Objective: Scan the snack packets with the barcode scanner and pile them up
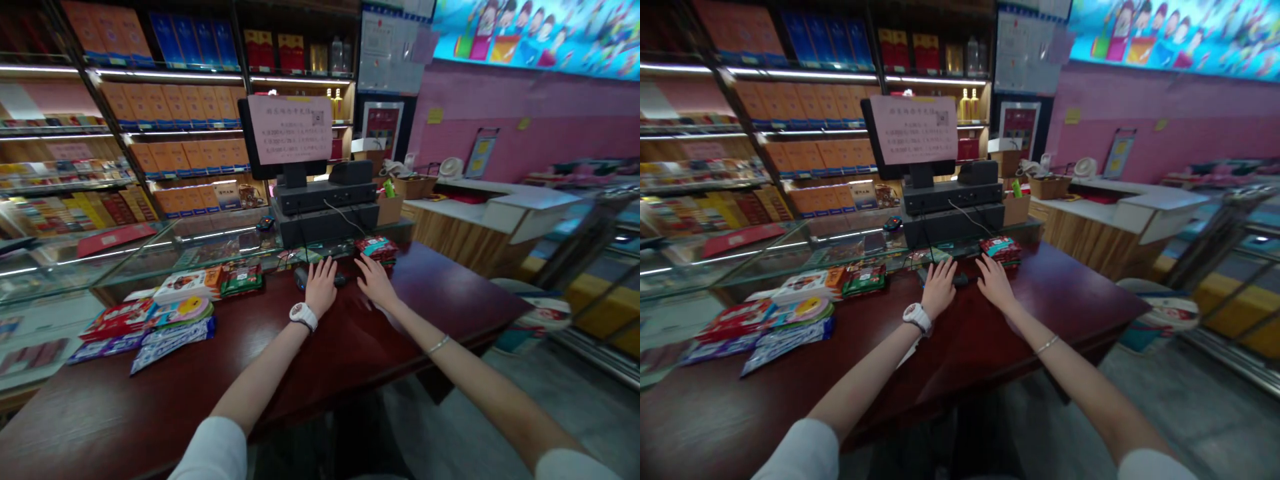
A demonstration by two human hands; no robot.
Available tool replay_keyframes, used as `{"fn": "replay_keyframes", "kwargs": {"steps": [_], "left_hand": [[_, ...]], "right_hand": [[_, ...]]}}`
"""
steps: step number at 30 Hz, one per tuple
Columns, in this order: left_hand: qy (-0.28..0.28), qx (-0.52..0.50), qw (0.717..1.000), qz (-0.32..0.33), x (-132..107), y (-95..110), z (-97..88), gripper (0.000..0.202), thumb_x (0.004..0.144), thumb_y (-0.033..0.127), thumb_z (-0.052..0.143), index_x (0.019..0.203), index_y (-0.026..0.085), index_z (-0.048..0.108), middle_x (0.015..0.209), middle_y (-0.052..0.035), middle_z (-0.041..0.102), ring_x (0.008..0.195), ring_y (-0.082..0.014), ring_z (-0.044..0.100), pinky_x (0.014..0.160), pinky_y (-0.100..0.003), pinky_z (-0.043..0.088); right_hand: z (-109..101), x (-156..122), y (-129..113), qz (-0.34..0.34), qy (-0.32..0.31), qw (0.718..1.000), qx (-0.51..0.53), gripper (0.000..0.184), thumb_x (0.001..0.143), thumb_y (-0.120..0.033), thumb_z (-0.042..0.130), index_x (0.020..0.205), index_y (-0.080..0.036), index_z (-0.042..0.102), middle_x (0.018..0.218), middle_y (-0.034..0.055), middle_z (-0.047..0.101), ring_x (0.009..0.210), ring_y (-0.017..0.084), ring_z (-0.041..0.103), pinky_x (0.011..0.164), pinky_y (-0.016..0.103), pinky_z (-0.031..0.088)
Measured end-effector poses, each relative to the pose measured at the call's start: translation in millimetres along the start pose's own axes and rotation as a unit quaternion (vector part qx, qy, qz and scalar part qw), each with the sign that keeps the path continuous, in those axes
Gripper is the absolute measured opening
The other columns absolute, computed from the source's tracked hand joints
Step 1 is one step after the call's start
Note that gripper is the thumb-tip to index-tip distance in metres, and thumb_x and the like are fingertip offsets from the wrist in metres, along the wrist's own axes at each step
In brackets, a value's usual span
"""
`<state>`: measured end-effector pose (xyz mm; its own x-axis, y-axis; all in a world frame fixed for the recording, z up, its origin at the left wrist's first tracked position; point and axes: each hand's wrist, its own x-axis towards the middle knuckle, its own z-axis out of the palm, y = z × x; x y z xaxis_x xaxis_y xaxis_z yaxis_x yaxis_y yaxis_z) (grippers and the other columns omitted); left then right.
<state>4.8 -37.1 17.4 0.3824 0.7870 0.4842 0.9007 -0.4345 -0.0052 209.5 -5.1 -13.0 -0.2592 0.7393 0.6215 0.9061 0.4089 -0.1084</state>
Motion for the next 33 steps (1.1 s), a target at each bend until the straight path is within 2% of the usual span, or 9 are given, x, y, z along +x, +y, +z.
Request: {"fn": "replay_keyframes", "kwargs": {"steps": [5,11,16,19,24,28,33], "left_hand": [[0.002,-0.025,0.999,0.022,23.7,27.7,16.1,0.066,0.083,0.018,0.046,0.148,0.015,0.037,0.159,-0.0073,0.032,0.145,-0.027,0.032,0.122,-0.051,0.021],[0.009,-0.051,0.998,0.036,52.4,53.0,30.9,0.065,0.083,0.016,0.046,0.147,0.016,0.04,0.157,-0.0072,0.036,0.143,-0.0267,0.034,0.122,-0.051,0.021],[0.02,-0.052,0.998,0.026,73.4,68.9,43.2,0.063,0.083,0.017,0.048,0.145,0.018,0.043,0.156,-0.0076,0.039,0.141,-0.028,0.038,0.121,-0.051,0.023],[0.029,-0.036,0.999,0.003,84.4,76.4,53.0,0.06,0.085,0.02,0.051,0.145,0.018,0.045,0.155,-0.0106,0.039,0.14,-0.0304,0.04,0.119,-0.052,0.026],[0.025,-0.028,0.999,-0.038,100.7,81.9,67.6,0.052,0.093,0.036,0.049,0.142,0.02,0.049,0.153,-0.017,0.041,0.139,-0.0344,0.041,0.116,-0.055,0.028],[0.019,-0.018,0.998,-0.063,112.7,77.7,75.5,0.05,0.097,0.043,0.043,0.141,0.023,0.051,0.15,-0.0172,0.046,0.137,-0.0346,0.044,0.116,-0.055,0.028],[0.024,-0.01,0.998,-0.064,124.0,72.9,85.1,0.051,0.097,0.044,0.042,0.144,0.026,0.047,0.145,-0.0154,0.052,0.134,-0.0329,0.048,0.115,-0.057,0.028]], "right_hand": [[-4.7,-7.9,36.6,0.049,0.011,0.999,-0.019,0.055,0.086,-0.021,0.044,0.14,-0.012,0.047,0.152,0.0169,0.04,0.138,0.029,0.041,0.115,0.053,0.03],[-5.5,-5.1,67.3,0.079,0.022,0.996,-0.017,0.058,0.085,-0.02,0.045,0.143,-0.015,0.044,0.152,0.0161,0.04,0.139,0.03,0.038,0.114,0.056,0.029],[-3.4,5.3,88.3,0.11,0.032,0.993,-0.014,0.06,0.085,-0.024,0.05,0.144,-0.015,0.042,0.155,0.0176,0.035,0.141,0.03,0.035,0.115,0.056,0.028],[-2.0,12.1,97.9,0.135,0.025,0.99,-0.027,0.062,0.087,-0.028,0.054,0.146,-0.014,0.041,0.156,0.0199,0.032,0.143,0.032,0.032,0.115,0.055,0.027],[0.9,21.8,111.0,0.163,0.009,0.986,-0.04,0.065,0.089,-0.038,0.059,0.148,-0.018,0.04,0.157,0.0209,0.029,0.143,0.035,0.032,0.114,0.055,0.028],[5.6,29.5,120.9,0.173,-0.003,0.984,-0.04,0.07,0.088,-0.048,0.06,0.149,-0.023,0.038,0.157,0.0198,0.031,0.143,0.036,0.033,0.112,0.058,0.028],[11.3,38.3,130.3,0.179,-0.012,0.983,-0.035,0.068,0.087,-0.05,0.062,0.147,-0.026,0.041,0.153,0.0173,0.04,0.141,0.034,0.036,0.113,0.057,0.027]]}}
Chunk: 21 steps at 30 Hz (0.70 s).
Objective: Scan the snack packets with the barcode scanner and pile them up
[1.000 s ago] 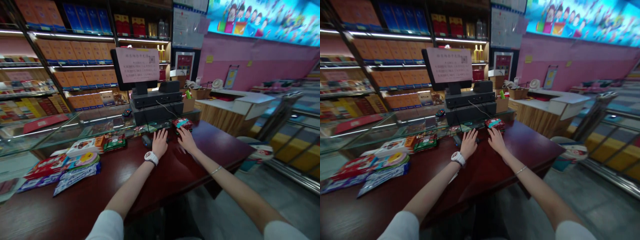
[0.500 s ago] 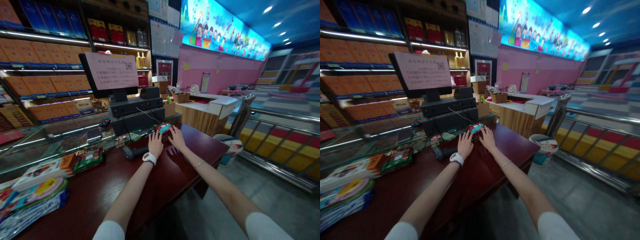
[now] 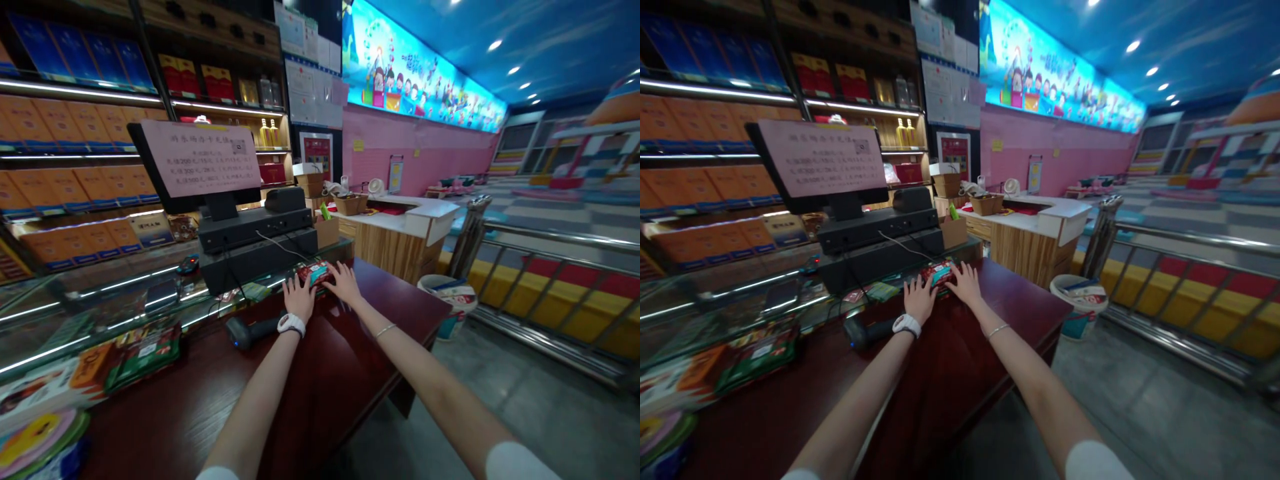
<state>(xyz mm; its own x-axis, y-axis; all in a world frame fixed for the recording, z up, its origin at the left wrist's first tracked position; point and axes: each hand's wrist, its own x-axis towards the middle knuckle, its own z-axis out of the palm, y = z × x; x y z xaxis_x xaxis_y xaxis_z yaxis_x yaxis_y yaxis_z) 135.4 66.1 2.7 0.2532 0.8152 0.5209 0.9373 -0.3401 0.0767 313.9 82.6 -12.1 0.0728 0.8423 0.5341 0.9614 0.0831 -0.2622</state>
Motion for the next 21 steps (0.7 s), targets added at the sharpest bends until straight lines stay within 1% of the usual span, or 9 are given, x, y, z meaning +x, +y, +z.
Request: {"fn": "replay_keyframes", "kwargs": {"steps": [6,9,12,15,18,21], "left_hand": [[0.002,-0.004,1.0,-0.01,4.3,6.0,6.0,0.052,0.097,0.045,0.041,0.145,0.024,0.046,0.14,-0.0173,0.056,0.132,-0.0327,0.05,0.114,-0.057,0.029],[-0.001,-0.021,0.999,-0.024,5.6,8.5,7.7,0.052,0.097,0.045,0.04,0.143,0.023,0.047,0.137,-0.0174,0.058,0.131,-0.0324,0.051,0.113,-0.058,0.03],[-0.005,-0.041,0.999,-0.031,7.1,8.8,10.7,0.05,0.098,0.043,0.041,0.143,0.021,0.048,0.138,-0.0163,0.059,0.132,-0.031,0.05,0.114,-0.056,0.03],[0.002,-0.061,0.997,-0.036,8.2,8.5,13.8,0.049,0.097,0.042,0.043,0.141,0.022,0.049,0.138,-0.0142,0.059,0.133,-0.0304,0.049,0.115,-0.056,0.028],[0.003,-0.082,0.996,-0.047,8.2,8.5,14.2,0.048,0.096,0.042,0.045,0.14,0.021,0.05,0.14,-0.0138,0.057,0.134,-0.0301,0.048,0.116,-0.056,0.028],[-0.004,-0.1,0.994,-0.047,6.9,7.7,11.1,0.048,0.096,0.04,0.046,0.139,0.021,0.05,0.141,-0.0132,0.057,0.135,-0.03,0.047,0.117,-0.057,0.027]], "right_hand": [[2.0,5.7,6.2,-0.019,-0.024,0.999,0.034,0.058,0.089,-0.048,0.059,0.142,-0.028,0.048,0.141,0.0154,0.053,0.133,0.029,0.047,0.112,0.057,0.028],[3.9,6.9,9.1,-0.015,-0.023,0.998,0.063,0.057,0.088,-0.047,0.061,0.14,-0.028,0.05,0.137,0.0139,0.055,0.13,0.027,0.05,0.112,0.054,0.03],[7.3,8.4,11.2,-0.021,-0.01,0.996,0.09,0.054,0.086,-0.043,0.066,0.136,-0.024,0.056,0.135,0.0144,0.056,0.127,0.027,0.051,0.111,0.051,0.033],[10.9,9.1,12.4,-0.045,0.01,0.993,0.111,0.05,0.085,-0.039,0.068,0.131,-0.021,0.06,0.131,0.0145,0.058,0.124,0.026,0.054,0.112,0.049,0.034],[13.6,7.6,12.2,-0.056,0.03,0.99,0.122,0.043,0.085,-0.036,0.067,0.126,-0.022,0.064,0.127,0.0134,0.06,0.122,0.026,0.056,0.114,0.052,0.031],[13.9,4.3,9.2,-0.053,0.052,0.988,0.133,0.038,0.085,-0.035,0.065,0.122,-0.024,0.066,0.126,0.012,0.062,0.121,0.026,0.057,0.114,0.057,0.028]]}}
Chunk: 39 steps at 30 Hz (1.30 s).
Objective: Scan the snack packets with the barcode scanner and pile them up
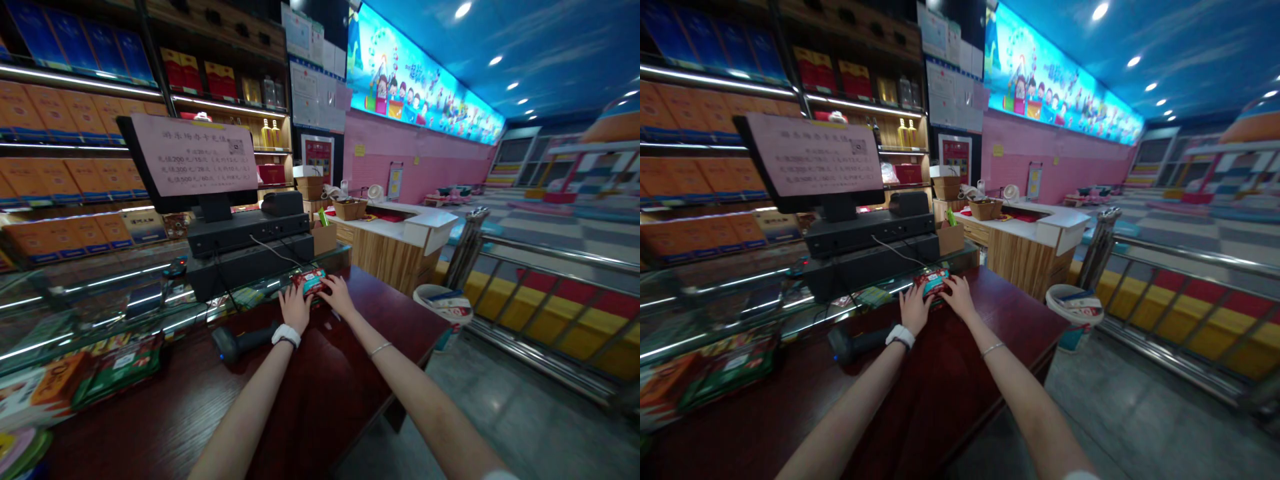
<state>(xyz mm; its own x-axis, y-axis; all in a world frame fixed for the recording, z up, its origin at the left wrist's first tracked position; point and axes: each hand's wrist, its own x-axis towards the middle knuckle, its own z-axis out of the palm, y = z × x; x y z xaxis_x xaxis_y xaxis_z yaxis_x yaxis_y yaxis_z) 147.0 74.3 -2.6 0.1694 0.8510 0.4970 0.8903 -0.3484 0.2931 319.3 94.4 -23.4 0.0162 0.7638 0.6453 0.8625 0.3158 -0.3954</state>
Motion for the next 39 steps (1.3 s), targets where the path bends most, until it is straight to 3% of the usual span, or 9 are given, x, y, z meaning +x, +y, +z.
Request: {"fn": "replay_keyframes", "kwargs": {"steps": [7,13,22,29,39], "left_hand": [[0.009,-0.042,0.999,0.014,-6.4,-8.2,-15.0,0.044,0.096,0.037,0.048,0.137,0.024,0.052,0.141,-0.01,0.057,0.135,-0.0265,0.047,0.119,-0.055,0.024],[-0.005,-0.05,0.998,0.023,-21.7,-18.3,-30.3,0.033,0.094,0.029,0.053,0.126,0.026,0.06,0.127,-0.0061,0.066,0.126,-0.0234,0.055,0.12,-0.054,0.022],[0.072,-0.069,0.995,0.029,-46.3,-37.3,-60.5,0.024,0.089,0.02,0.058,0.112,0.025,0.063,0.123,-0.0062,0.067,0.122,-0.0223,0.058,0.12,-0.052,0.023],[0.144,-0.104,0.984,0.024,-68.8,-81.0,-94.2,0.021,0.083,0.029,0.07,0.102,0.024,0.063,0.116,-0.0081,0.07,0.118,-0.027,0.06,0.118,-0.059,0.021],[0.204,-0.085,0.975,-0.031,-113.7,-173.9,-144.6,0.029,0.076,0.037,0.077,0.095,0.022,0.062,0.111,-0.0086,0.071,0.113,-0.0289,0.062,0.116,-0.059,0.022]], "right_hand": [[-3.8,-8.7,-19.1,-0.013,0.009,1.0,-0.002,0.029,0.086,-0.03,0.062,0.114,-0.025,0.07,0.126,0.0115,0.064,0.122,0.027,0.057,0.113,0.06,0.028],[-5.2,-24.3,-40.2,-0.014,0.017,1.0,-0.022,0.034,0.086,-0.016,0.05,0.113,-0.025,0.069,0.126,0.0088,0.064,0.12,0.024,0.057,0.114,0.056,0.028],[-8.5,-37.6,-81.3,-0.074,0.112,0.99,-0.053,0.027,0.086,-0.012,0.051,0.101,-0.022,0.071,0.111,0.0076,0.069,0.107,0.022,0.061,0.115,0.051,0.029],[12.4,-42.2,-132.1,-0.145,0.191,0.97,-0.032,0.018,0.087,-0.014,0.055,0.093,-0.022,0.07,0.102,0.0067,0.07,0.101,0.022,0.063,0.113,0.051,0.032],[68.0,-49.4,-242.4,-0.139,0.152,0.972,0.112,0.027,0.085,-0.01,0.049,0.098,-0.023,0.068,0.115,0.0076,0.068,0.111,0.022,0.061,0.114,0.052,0.031]]}}
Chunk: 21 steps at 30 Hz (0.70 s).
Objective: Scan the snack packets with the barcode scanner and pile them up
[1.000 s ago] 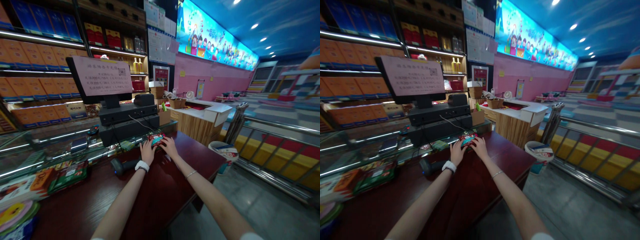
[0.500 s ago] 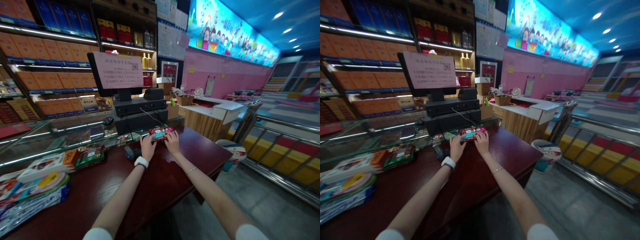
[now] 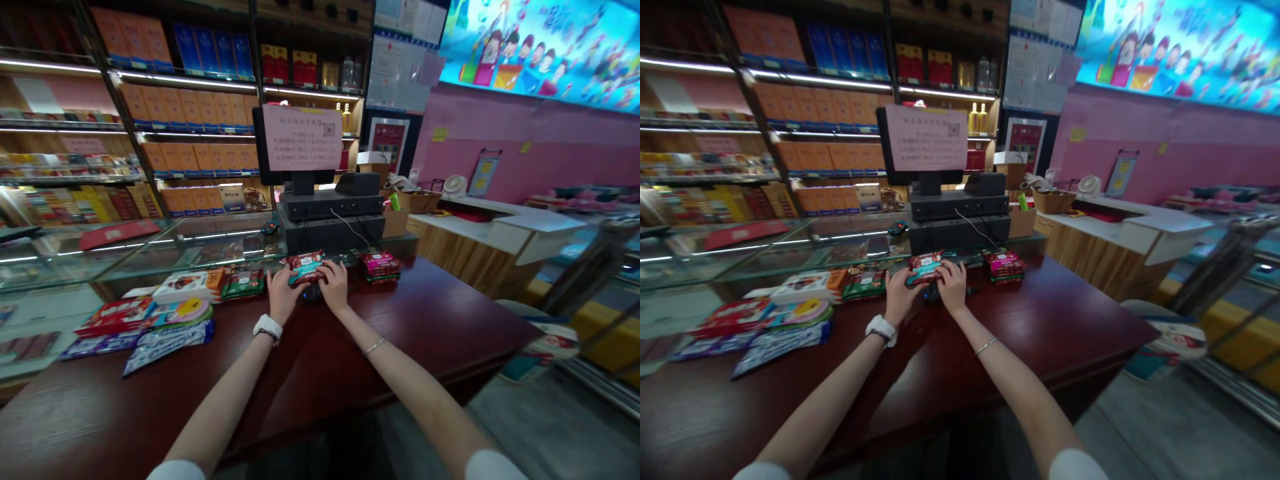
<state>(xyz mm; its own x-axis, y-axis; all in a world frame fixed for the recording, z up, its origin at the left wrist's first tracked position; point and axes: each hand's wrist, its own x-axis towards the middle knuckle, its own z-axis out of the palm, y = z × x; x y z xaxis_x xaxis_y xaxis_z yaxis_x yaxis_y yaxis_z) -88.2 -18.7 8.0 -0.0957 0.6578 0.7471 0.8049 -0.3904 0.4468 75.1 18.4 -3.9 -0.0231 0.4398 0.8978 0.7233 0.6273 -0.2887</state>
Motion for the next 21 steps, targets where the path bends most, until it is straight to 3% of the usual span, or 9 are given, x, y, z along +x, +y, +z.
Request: {"fn": "replay_keyframes", "kwargs": {"steps": [5,9,15,21], "left_hand": [[0.038,0.025,0.999,-0.022,-9.0,-36.0,-35.5,0.027,0.076,0.036,0.076,0.096,0.022,0.065,0.112,-0.0094,0.072,0.111,-0.0293,0.063,0.115,-0.059,0.025],[0.019,0.048,0.998,0.018,-15.7,-50.8,-53.8,0.02,0.081,0.03,0.073,0.099,0.024,0.067,0.118,-0.0072,0.071,0.115,-0.0273,0.062,0.118,-0.059,0.019],[-0.03,0.071,0.997,0.033,-23.5,-52.9,-59.4,0.007,0.09,0.024,0.061,0.089,0.026,0.067,0.095,-0.0001,0.076,0.105,-0.0227,0.064,0.121,-0.059,0.012],[-0.078,0.124,0.987,0.063,-24.2,-55.5,-64.0,0.016,0.087,0.024,0.063,0.102,0.027,0.068,0.099,-0.0011,0.074,0.105,-0.0245,0.061,0.121,-0.059,0.015]], "right_hand": [[33.9,-8.3,-43.4,-0.043,-0.044,0.995,0.073,0.031,0.087,-0.011,0.049,0.109,-0.022,0.067,0.121,0.0078,0.068,0.12,0.024,0.057,0.113,0.055,0.034],[50.7,-20.3,-63.0,-0.102,-0.094,0.98,0.142,0.031,0.092,-0.013,0.045,0.11,-0.023,0.068,0.113,0.0076,0.071,0.11,0.022,0.063,0.106,0.048,0.045],[53.8,-25.4,-60.4,-0.105,-0.134,0.968,0.186,0.027,0.095,-0.018,0.046,0.104,-0.024,0.071,0.102,0.008,0.073,0.101,0.023,0.065,0.092,0.043,0.055],[48.0,-24.1,-56.6,-0.07,-0.139,0.971,0.183,0.016,0.094,-0.023,0.052,0.095,-0.023,0.068,0.095,0.0084,0.072,0.094,0.024,0.065,0.087,0.043,0.056]]}}
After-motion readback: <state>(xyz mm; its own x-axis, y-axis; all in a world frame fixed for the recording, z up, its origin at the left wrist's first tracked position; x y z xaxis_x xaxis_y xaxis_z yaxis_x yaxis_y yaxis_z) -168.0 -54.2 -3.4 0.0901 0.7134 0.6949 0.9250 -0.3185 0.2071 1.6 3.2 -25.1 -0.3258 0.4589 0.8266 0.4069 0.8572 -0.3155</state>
